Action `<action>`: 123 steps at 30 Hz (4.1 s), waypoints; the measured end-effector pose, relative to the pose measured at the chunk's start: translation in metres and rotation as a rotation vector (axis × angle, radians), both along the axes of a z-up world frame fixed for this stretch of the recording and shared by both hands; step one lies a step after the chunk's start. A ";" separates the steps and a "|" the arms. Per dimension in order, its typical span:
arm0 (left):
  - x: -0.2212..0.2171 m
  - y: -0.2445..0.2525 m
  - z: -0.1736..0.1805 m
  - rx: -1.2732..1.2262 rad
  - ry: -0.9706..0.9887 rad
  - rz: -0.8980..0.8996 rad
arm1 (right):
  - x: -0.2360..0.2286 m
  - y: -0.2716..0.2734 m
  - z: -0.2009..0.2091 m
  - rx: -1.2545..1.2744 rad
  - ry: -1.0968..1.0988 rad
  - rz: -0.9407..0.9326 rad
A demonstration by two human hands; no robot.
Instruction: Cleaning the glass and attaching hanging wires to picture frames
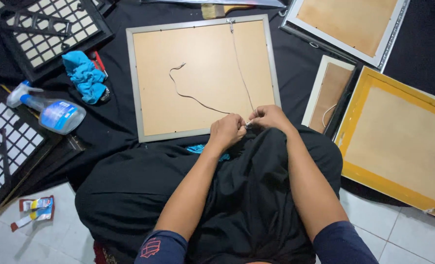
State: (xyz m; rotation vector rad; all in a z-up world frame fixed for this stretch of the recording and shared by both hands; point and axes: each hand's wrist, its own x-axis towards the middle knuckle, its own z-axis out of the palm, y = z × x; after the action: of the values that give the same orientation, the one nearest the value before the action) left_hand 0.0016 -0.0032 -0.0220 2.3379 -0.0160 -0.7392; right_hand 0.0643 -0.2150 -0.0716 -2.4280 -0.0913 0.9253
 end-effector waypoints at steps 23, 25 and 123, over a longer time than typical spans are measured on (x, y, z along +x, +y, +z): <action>-0.003 -0.013 -0.018 -0.015 -0.104 0.059 | -0.001 0.001 0.008 0.260 0.179 -0.266; -0.003 -0.013 -0.016 -0.026 -0.116 0.056 | 0.001 -0.001 0.002 0.259 0.178 -0.262; -0.006 -0.009 -0.007 0.040 -0.017 0.079 | 0.000 0.003 -0.006 0.206 0.055 -0.063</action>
State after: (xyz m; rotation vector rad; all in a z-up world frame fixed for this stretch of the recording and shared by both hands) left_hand -0.0043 -0.0122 -0.0289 2.3684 0.0845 -0.6870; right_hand 0.0638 -0.2117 -0.0774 -2.2022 -0.0850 0.9067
